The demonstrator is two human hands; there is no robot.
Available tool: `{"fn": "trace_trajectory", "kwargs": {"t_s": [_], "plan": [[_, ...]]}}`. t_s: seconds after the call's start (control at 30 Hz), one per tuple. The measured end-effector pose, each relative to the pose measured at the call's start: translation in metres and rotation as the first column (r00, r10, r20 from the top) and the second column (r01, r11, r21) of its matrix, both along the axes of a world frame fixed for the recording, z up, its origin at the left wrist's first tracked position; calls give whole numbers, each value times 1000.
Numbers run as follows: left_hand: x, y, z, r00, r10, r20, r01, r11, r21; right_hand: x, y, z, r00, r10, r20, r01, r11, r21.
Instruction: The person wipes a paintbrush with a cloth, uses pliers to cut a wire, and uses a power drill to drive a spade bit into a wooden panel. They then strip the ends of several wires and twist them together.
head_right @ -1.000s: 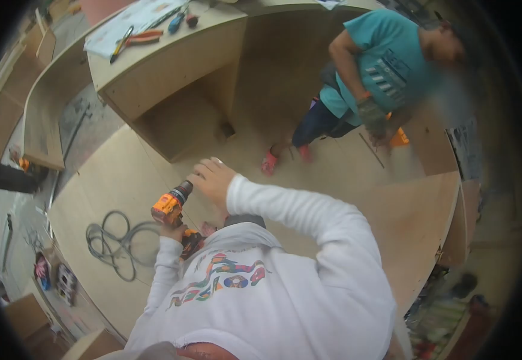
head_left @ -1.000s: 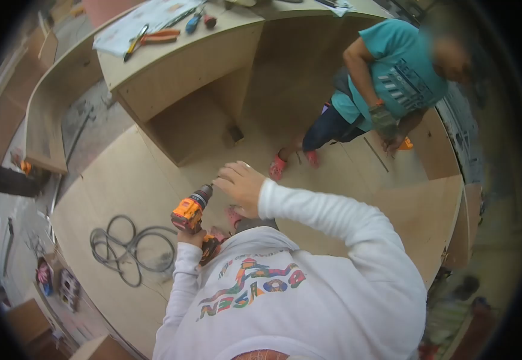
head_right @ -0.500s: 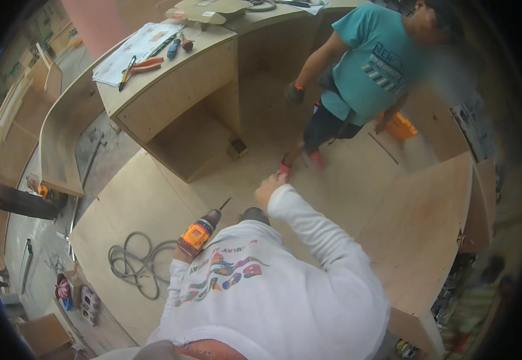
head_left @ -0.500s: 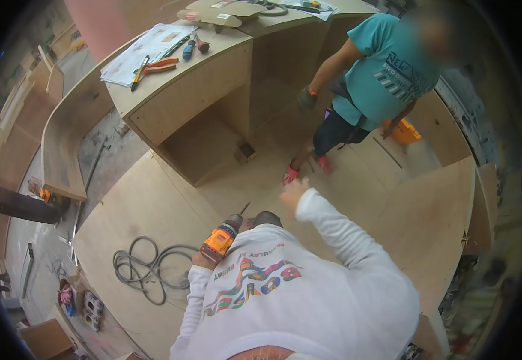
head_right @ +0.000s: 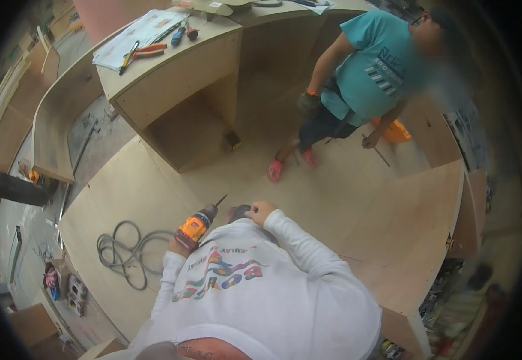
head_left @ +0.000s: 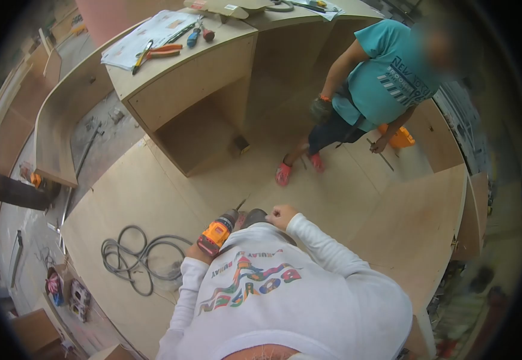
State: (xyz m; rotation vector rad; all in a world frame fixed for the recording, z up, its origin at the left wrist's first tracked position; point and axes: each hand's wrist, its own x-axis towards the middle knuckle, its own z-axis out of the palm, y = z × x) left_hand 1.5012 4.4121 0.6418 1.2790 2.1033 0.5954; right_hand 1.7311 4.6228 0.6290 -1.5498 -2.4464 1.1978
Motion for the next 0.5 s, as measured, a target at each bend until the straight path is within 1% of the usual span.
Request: {"fn": "trace_trajectory", "kwargs": {"t_s": [0.03,0.07,0.1,0.13,0.17,0.2,0.23,0.27,0.3,0.33,0.37,0.4,0.43,0.5], "plan": [[2,4,-1,1000,-10,-21,10,1000,-3,-11,-7,17,999,-3,-50,-7,981,-193],[3,10,-1,999,-21,-48,21,1000,-6,-23,-11,30,995,-22,-98,-16,928,-373],[6,19,7,999,-28,-45,28,1000,2,-35,-14,36,975,-141,-172,16,816,-578],[10,31,24,989,-71,-132,60,995,-84,-47,-18,39,938,-272,-216,17,658,-753],[14,38,33,969,-119,-215,82,981,-175,-58,-21,29,904,-270,-332,-86,645,-759],[15,40,31,969,-122,-213,86,981,-171,-69,-24,20,855,-269,-443,-191,631,-752],[15,43,27,985,-128,-116,136,989,60,-80,-27,32,855,-268,-444,-190,635,-749],[15,45,25,988,-155,-23,155,945,289,-90,-31,48,743,-447,-498,-249,506,-825],[19,50,31,988,-155,-22,155,945,289,-97,-35,59,607,-619,-498,-332,372,-867],[28,57,40,963,-130,236,34,927,374,-101,-33,61,608,-623,-492,-329,366,-870],[33,61,45,868,-122,481,-107,901,421,-105,-29,64,563,-685,-462,-343,315,-885],[35,59,32,857,-144,494,-74,915,396,-108,-24,66,516,-740,-432,-360,270,-893],[37,55,28,856,-152,494,-72,911,406,-108,-22,62,515,-737,-439,-357,281,-891],[39,56,22,753,-107,650,-51,974,220,-105,-12,45,579,-706,-409,-318,267,-910]]}}
